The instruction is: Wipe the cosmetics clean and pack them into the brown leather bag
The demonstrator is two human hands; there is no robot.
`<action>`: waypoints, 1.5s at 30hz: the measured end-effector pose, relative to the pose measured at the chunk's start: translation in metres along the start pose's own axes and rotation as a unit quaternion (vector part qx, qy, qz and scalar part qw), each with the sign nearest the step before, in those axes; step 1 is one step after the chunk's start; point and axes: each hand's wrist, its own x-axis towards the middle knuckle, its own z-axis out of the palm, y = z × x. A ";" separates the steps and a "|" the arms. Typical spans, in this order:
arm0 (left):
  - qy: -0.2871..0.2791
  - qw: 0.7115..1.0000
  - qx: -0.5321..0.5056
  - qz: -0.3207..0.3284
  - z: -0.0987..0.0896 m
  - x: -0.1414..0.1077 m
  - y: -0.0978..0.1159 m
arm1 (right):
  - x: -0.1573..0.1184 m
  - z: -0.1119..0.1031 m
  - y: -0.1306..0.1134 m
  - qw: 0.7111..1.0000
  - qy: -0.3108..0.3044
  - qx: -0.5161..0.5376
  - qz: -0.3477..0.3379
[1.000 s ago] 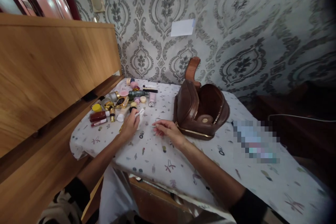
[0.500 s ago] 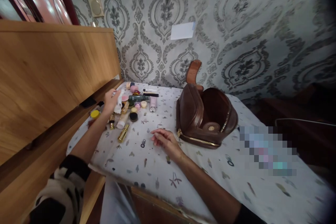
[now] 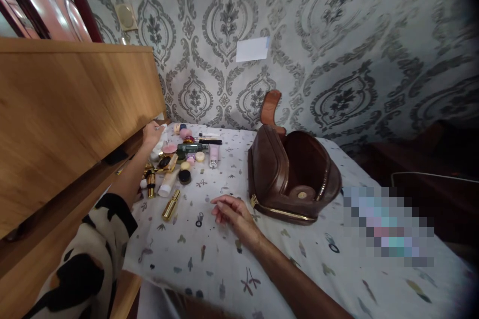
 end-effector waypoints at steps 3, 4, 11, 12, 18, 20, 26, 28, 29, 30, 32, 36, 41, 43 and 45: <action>0.002 1.000 0.008 0.001 -0.014 0.015 -0.006 | 0.001 -0.001 0.000 1.000 -0.003 -0.001 -0.001; -0.007 1.000 0.010 0.004 -0.019 0.018 -0.008 | 0.001 -0.001 0.000 1.000 -0.004 -0.001 -0.001; -0.223 0.973 0.033 0.041 -0.040 -0.002 -0.030 | 0.001 -0.002 0.002 1.000 -0.009 0.002 -0.003; -0.246 0.968 0.038 0.040 -0.040 -0.008 -0.033 | 0.001 -0.002 0.002 1.000 -0.008 0.004 -0.003; -0.299 0.953 0.026 0.028 -0.034 -0.028 -0.037 | 0.001 -0.002 0.003 1.000 -0.007 0.004 -0.005; -0.284 0.959 0.009 0.013 -0.034 -0.030 -0.036 | 0.001 -0.002 0.003 1.000 -0.007 0.004 -0.005; -0.195 0.975 -0.092 -0.057 -0.050 -0.037 -0.029 | 0.001 -0.002 0.004 1.000 -0.012 0.008 -0.012; -0.157 0.973 -0.152 -0.069 -0.059 -0.040 -0.020 | 0.002 -0.002 0.005 1.000 -0.014 0.009 -0.015; -0.139 0.970 -0.185 -0.071 -0.062 -0.042 -0.014 | 0.002 -0.003 0.006 1.000 -0.017 0.008 -0.018; -0.124 0.966 -0.217 -0.070 -0.065 -0.046 -0.007 | 0.003 -0.003 0.006 1.000 -0.018 0.007 -0.023; -0.108 0.953 -0.276 -0.061 -0.067 -0.060 0.011 | 0.002 -0.002 0.006 0.999 -0.018 0.010 -0.036; -0.131 0.907 -0.399 -0.039 -0.046 -0.124 0.054 | 0.000 0.006 0.000 0.996 -0.021 0.082 -0.037; -0.245 0.888 -0.384 0.066 -0.005 -0.228 0.098 | 0.000 0.010 -0.005 0.979 -0.026 0.195 -0.049; -0.270 0.889 -0.348 0.121 0.004 -0.248 0.105 | -0.001 0.006 -0.005 0.979 -0.004 0.198 -0.054; -0.272 0.891 -0.343 0.117 0.009 -0.251 0.105 | -0.004 0.000 -0.006 0.981 0.016 0.187 -0.053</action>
